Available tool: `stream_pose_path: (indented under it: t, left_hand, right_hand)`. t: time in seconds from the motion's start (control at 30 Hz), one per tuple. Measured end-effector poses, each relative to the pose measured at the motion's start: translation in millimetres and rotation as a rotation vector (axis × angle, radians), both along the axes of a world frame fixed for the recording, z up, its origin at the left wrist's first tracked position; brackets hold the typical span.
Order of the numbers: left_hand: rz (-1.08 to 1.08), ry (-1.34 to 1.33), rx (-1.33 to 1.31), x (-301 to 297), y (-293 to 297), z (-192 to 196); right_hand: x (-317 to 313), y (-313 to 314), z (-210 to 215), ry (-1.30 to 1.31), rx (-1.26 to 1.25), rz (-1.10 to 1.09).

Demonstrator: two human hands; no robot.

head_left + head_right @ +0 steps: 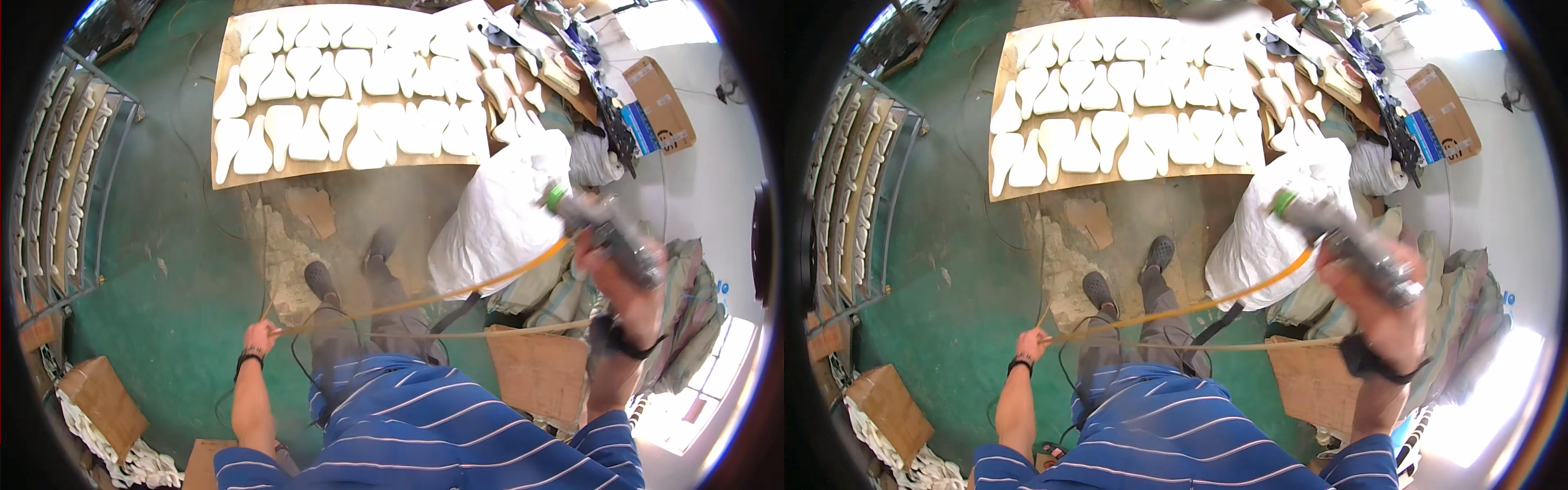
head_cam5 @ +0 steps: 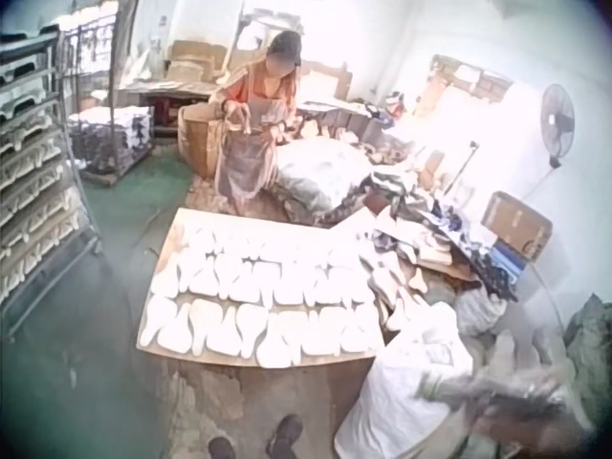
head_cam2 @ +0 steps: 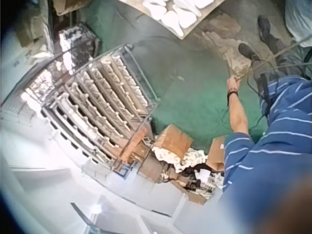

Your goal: The recorder is spraying bicycle saddles with a coating using an air spray gun and moving them on trays between production racks.

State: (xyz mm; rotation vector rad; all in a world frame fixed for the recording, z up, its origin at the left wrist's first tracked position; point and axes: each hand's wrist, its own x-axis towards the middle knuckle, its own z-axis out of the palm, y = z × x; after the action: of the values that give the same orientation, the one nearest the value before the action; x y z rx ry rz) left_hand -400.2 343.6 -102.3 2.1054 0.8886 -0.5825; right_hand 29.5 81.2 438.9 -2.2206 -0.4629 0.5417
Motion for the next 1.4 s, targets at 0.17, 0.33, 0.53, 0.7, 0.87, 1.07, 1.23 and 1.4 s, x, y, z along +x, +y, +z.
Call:
stream_pose_path:
  t: [0.17,0.33,0.53,0.7,0.87,1.07,1.23,1.4]
  left_hand:
    - [0.27,0.042,0.131,-34.3,-59.6,29.7]
    - [0.347,0.102,0.163,14.1,-104.6,48.4]
    - [0.319,0.1,0.121,62.0,-105.5,48.0]
    - [0.329,0.072,0.103,90.8,-105.3,47.7]
    - [0.314,0.084,0.107,107.1,-109.8,52.1]
    - [0.325,0.158,0.069,119.7,-101.0,53.8]
    - [0.307,0.148,0.118,138.6,-102.9,56.3]
    - [0.319,0.136,0.136,158.4,-121.3,49.5]
  right_hand:
    - [9.3,2.5,-78.7,-0.047,-0.214,0.582]
    - [41.6,15.0,-106.5,-0.085,-0.15,0.634]
    - [74.3,14.8,-110.2,-0.085,-0.176,0.719]
    - [88.2,16.0,-118.2,-0.204,-0.138,0.604]
    - [96.7,12.1,-115.7,-0.178,-0.192,0.743]
    - [108.9,8.4,-112.9,-0.191,-0.169,0.739]
    - [114.5,2.2,-110.8,-0.186,-0.13,0.682]
    - [123.3,-15.4,-105.7,-0.109,-0.19,0.78]
